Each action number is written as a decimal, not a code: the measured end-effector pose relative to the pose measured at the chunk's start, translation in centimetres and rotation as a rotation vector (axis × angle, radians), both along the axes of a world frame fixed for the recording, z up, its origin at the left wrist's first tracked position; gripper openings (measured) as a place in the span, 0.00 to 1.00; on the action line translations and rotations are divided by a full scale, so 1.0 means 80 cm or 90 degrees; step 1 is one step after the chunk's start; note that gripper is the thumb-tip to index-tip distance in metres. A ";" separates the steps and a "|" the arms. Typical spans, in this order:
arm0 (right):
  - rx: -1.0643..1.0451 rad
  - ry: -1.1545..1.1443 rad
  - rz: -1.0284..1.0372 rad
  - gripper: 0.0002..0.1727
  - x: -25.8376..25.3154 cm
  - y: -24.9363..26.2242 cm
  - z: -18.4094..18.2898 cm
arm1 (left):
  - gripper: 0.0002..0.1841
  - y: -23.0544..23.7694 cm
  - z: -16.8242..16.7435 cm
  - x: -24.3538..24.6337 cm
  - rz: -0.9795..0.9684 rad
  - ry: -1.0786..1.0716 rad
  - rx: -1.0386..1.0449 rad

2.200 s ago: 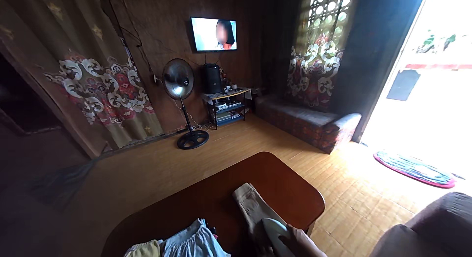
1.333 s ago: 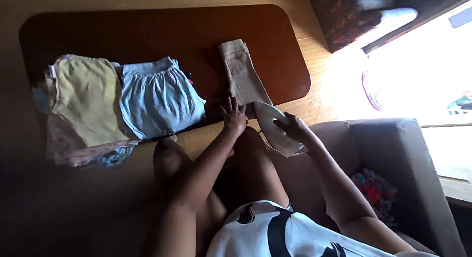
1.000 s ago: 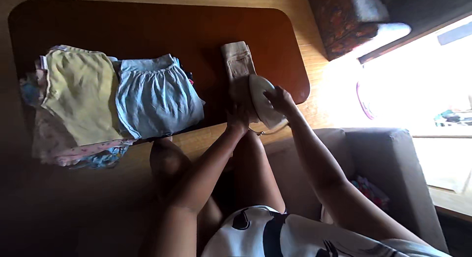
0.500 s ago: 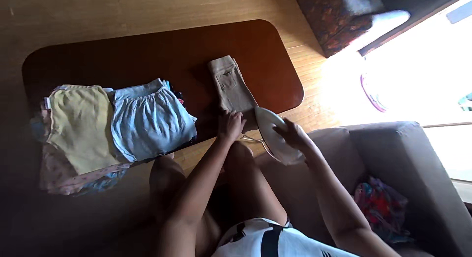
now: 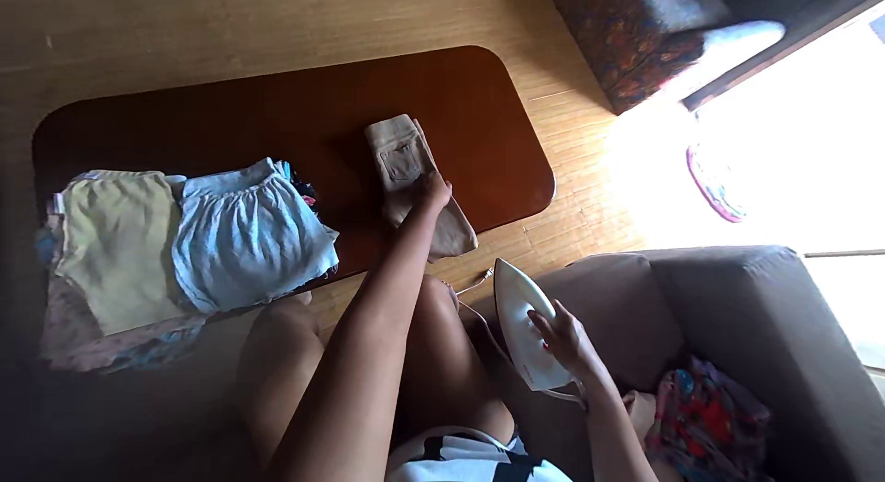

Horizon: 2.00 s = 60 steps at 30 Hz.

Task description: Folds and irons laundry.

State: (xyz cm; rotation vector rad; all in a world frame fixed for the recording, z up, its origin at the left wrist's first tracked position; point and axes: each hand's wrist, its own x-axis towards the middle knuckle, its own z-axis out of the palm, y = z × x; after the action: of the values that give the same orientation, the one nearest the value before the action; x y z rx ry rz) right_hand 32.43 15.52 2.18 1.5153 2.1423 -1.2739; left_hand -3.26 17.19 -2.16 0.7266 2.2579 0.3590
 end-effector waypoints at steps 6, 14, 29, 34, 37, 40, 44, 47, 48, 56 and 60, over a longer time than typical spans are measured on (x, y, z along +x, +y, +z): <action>0.001 0.005 0.020 0.23 -0.006 0.013 0.003 | 0.26 -0.030 -0.015 -0.016 -0.001 -0.060 0.166; 0.007 -0.001 0.027 0.23 0.003 0.009 0.001 | 0.25 -0.033 0.016 -0.021 -0.096 -0.063 0.165; 0.013 0.120 0.055 0.23 -0.024 0.011 0.037 | 0.26 -0.112 -0.015 0.058 -0.256 0.109 0.151; 0.026 0.087 0.166 0.23 -0.139 0.017 0.081 | 0.33 -0.187 0.006 0.026 -0.234 0.187 0.008; 0.091 0.086 0.230 0.27 -0.236 0.025 0.072 | 0.35 -0.211 -0.025 0.016 -0.241 0.225 0.045; 0.126 0.065 0.290 0.31 -0.327 0.031 0.040 | 0.35 -0.206 -0.018 0.012 -0.189 0.138 0.042; 0.138 0.020 0.319 0.31 -0.391 0.033 0.007 | 0.32 -0.200 -0.011 0.003 -0.188 0.115 0.039; 0.145 -0.003 0.330 0.29 -0.378 0.031 0.004 | 0.34 -0.199 0.000 0.010 -0.201 0.101 0.010; 0.150 -0.005 0.333 0.29 -0.369 0.029 0.004 | 0.35 -0.199 0.006 0.010 -0.209 0.098 0.000; 0.185 -0.016 0.280 0.28 -0.395 0.019 0.009 | 0.45 -0.192 -0.012 0.024 -0.175 0.066 0.037; 0.183 -0.025 0.284 0.27 -0.387 0.015 0.011 | 0.41 -0.200 -0.007 0.010 -0.175 0.068 0.084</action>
State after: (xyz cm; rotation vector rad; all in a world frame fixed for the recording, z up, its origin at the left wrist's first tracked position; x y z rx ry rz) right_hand 1.45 16.75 3.05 1.0407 2.5284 -0.8084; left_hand -2.42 1.15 -2.75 1.1341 2.2091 0.3443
